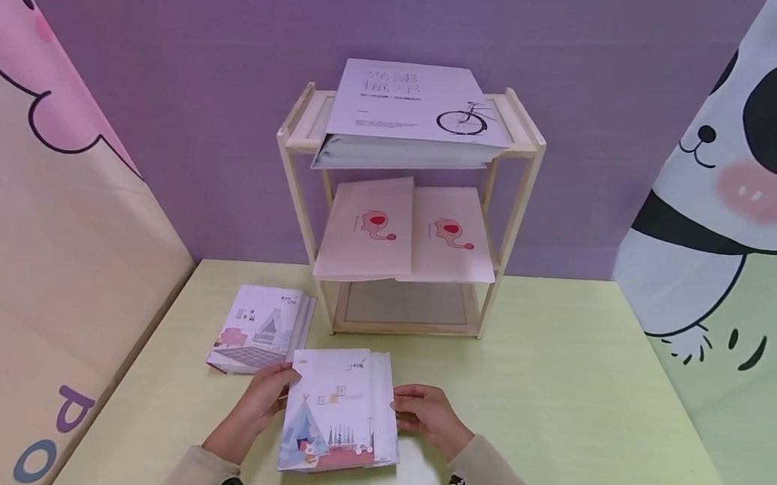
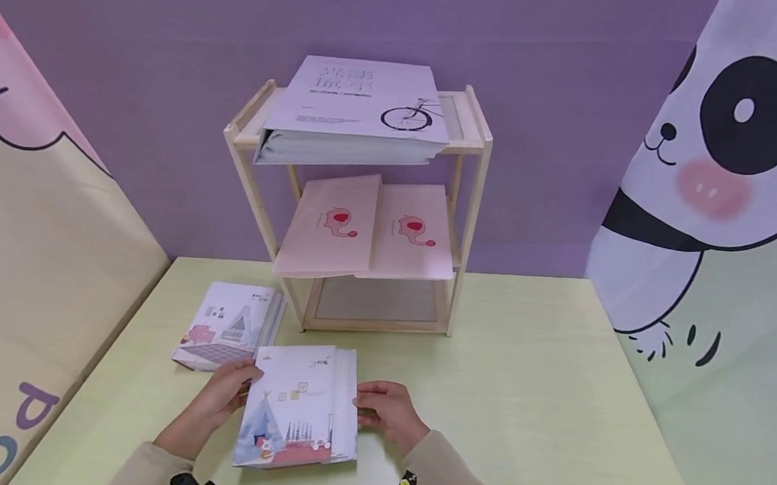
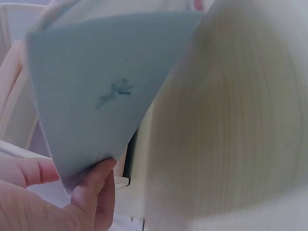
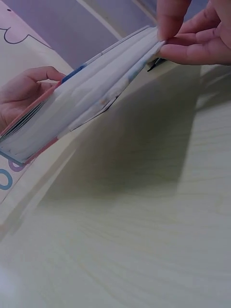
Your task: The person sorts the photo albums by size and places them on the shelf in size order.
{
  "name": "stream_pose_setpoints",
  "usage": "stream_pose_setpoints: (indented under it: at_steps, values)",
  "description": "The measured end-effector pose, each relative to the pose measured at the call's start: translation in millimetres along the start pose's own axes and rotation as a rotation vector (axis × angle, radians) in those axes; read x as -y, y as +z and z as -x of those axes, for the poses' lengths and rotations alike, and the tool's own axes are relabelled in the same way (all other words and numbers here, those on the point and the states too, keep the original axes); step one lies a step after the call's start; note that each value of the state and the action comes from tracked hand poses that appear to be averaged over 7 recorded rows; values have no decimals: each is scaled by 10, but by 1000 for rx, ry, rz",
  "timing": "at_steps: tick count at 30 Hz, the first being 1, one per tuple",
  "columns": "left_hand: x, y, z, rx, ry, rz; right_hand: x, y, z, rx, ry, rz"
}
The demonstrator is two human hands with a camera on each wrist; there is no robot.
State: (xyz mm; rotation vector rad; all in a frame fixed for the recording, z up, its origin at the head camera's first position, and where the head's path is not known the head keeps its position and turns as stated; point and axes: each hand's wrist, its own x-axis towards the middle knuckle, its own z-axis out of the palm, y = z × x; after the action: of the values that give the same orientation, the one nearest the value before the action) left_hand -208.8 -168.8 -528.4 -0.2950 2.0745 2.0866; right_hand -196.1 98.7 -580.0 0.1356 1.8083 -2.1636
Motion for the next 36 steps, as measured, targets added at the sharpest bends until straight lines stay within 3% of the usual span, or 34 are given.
stream_pose_setpoints:
  at_steps: [14, 23, 36]
  values:
    - [-5, 258, -13, -18, 15, 62, 34, -240, 64, -19, 7, -92]
    - [-8, 343, -32, -12, 30, 120, 119, -326, 89, -28, 18, -124]
    - [-128, 431, -102, 26, 98, 99, 252, -396, 21, -40, 9, -125]
